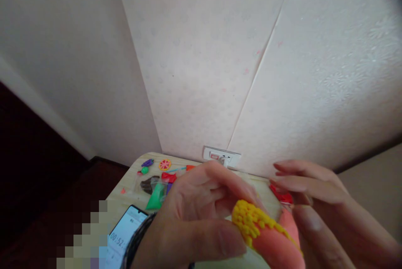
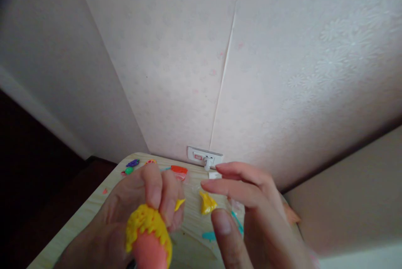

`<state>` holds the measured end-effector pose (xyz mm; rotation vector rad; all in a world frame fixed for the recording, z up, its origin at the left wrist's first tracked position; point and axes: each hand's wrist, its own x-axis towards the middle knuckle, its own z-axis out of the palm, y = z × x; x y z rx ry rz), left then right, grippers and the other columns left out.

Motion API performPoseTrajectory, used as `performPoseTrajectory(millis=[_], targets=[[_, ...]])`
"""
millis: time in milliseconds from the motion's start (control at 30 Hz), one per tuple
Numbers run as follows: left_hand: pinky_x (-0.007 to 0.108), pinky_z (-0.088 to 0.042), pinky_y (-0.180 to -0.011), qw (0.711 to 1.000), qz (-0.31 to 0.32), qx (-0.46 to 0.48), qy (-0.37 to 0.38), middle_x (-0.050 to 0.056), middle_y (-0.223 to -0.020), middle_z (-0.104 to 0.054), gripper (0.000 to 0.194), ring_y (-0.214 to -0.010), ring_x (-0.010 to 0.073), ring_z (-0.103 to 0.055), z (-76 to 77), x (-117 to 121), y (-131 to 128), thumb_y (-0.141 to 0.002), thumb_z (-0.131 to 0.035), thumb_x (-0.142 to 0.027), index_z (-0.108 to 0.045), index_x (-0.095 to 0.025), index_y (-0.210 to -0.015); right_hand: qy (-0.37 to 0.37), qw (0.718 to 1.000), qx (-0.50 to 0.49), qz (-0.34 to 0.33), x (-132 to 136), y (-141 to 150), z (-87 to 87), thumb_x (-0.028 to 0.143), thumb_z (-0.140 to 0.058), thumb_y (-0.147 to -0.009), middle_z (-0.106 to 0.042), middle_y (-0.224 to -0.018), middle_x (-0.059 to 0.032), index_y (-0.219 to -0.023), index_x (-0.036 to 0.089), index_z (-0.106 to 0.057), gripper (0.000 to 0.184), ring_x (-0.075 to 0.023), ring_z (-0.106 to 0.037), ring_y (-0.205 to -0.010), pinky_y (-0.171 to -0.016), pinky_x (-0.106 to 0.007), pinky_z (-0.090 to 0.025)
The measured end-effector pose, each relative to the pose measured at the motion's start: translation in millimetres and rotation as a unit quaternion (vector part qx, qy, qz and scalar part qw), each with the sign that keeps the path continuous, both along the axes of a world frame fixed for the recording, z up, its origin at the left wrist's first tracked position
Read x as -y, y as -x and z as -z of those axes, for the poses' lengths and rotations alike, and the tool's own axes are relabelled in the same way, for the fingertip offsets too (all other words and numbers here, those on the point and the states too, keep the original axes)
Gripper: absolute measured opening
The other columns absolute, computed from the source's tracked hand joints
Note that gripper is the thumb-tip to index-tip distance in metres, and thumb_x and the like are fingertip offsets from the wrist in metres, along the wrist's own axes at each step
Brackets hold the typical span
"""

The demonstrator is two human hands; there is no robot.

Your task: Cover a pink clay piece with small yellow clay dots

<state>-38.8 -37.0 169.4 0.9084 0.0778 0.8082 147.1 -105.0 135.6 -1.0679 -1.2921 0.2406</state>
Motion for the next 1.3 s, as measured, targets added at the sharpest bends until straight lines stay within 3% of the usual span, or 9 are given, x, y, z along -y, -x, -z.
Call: performPoseTrajectory(millis=[100,233,300,400,700,867,1000,1133,1300], targets=[[0.027,-0.057,-0.069,0.997,0.047,-0.002,-0.068,0.002,-0.083,-0.073,0.026,-0.075,0.0169,-0.069,9.5,-9,-5,-0.074,-0.091,-0.038,-0.075,-0.026,-0.090,-0.011,1.000,0.002,0.025,-1,22,-12.8,0.056,-0.071,-0.095,-0.075,-0.104,-0.0104,-0.093,0.029,-0.084,0.031,-0.0314,-0.075,-0.105,-0.088,-0.043,-0.065],[0.027,-0.055,-0.062,0.995,0.050,0.000,-0.089,0.002,-0.076,-0.067,0.034,-0.062,0.0137,-0.061,9.6,-10,-10,-0.071,-0.091,-0.049,-0.071,-0.024,-0.083,-0.016,1.000,-0.004,0.008,-4,28,-16.8,0.061,-0.069,-0.095,-0.075,-0.093,-0.0092,-0.085,0.028,-0.082,0.037,-0.0284,-0.077,-0.096,-0.083,-0.039,-0.067],[0.026,-0.053,-0.068,1.000,0.017,-0.015,-0.014,0.000,-0.076,-0.063,0.032,-0.064,0.0120,-0.057,3.7,-5,-10,-0.072,-0.093,-0.044,-0.070,-0.024,-0.082,-0.006,1.000,-0.009,-0.013,-4,24,-18.5,0.058,-0.073,-0.093,-0.076,-0.093,-0.0086,-0.083,0.028,-0.082,0.032,-0.0271,-0.078,-0.092,-0.082,-0.038,-0.068],[0.021,-0.049,-0.072,0.998,0.050,-0.006,0.029,-0.003,-0.074,-0.058,0.032,-0.069,0.0105,-0.055,-5.1,2,-8,-0.068,-0.097,-0.034,-0.071,-0.024,-0.083,0.024,0.999,-0.005,-0.047,-4,18,-22.7,0.051,-0.081,-0.089,-0.076,-0.093,-0.0076,-0.080,0.028,-0.081,0.024,-0.0262,-0.078,-0.088,-0.080,-0.037,-0.068],[0.021,-0.050,-0.078,0.999,0.041,-0.020,0.012,-0.003,-0.078,-0.062,0.029,-0.074,0.0096,-0.058,-9.2,2,-8,-0.073,-0.096,-0.031,-0.071,-0.022,-0.085,0.034,0.999,-0.009,-0.015,0,21,-19.3,0.052,-0.079,-0.090,-0.074,-0.091,-0.0066,-0.080,0.029,-0.080,0.025,-0.0261,-0.075,-0.084,-0.079,-0.038,-0.066],[0.022,-0.053,-0.079,1.000,0.028,0.000,-0.009,-0.002,-0.080,-0.062,0.022,-0.074,0.0103,-0.059,-2.8,2,-6,-0.077,-0.092,-0.024,-0.073,-0.023,-0.090,0.013,0.998,-0.053,0.015,-1,21,-19.7,0.039,-0.078,-0.093,-0.074,-0.092,-0.0063,-0.082,0.028,-0.078,0.015,-0.0252,-0.073,-0.085,-0.075,-0.034,-0.062],[0.020,-0.053,-0.080,0.999,0.014,0.020,-0.043,-0.001,-0.085,-0.066,0.012,-0.079,0.0097,-0.063,8.7,-1,-5,-0.090,-0.079,-0.018,-0.076,-0.025,-0.098,0.031,0.988,-0.132,-0.072,-4,13,-24.0,0.033,-0.077,-0.094,-0.073,-0.088,-0.0060,-0.084,0.027,-0.079,0.011,-0.0224,-0.071,-0.082,-0.070,-0.030,-0.059],[0.020,-0.054,-0.087,0.997,0.005,0.050,-0.059,-0.001,-0.098,-0.073,0.019,-0.092,0.0099,-0.068,12.6,-2,-6,-0.091,-0.079,-0.017,-0.077,-0.027,-0.107,0.086,0.950,-0.253,-0.162,-5,7,-24.4,0.038,-0.079,-0.093,-0.068,-0.080,-0.0045,-0.086,0.026,-0.079,0.013,-0.0205,-0.067,-0.079,-0.070,-0.030,-0.057],[0.029,-0.057,-0.096,0.997,0.026,0.040,-0.057,0.000,-0.102,-0.075,0.015,-0.094,0.0123,-0.073,11.2,-2,-7,-0.098,-0.073,-0.023,-0.077,-0.029,-0.111,0.113,0.911,-0.310,-0.246,-8,7,-20.8,0.043,-0.076,-0.094,-0.067,-0.082,-0.0032,-0.087,0.027,-0.079,0.018,-0.0188,-0.061,-0.072,-0.066,-0.031,-0.056]])
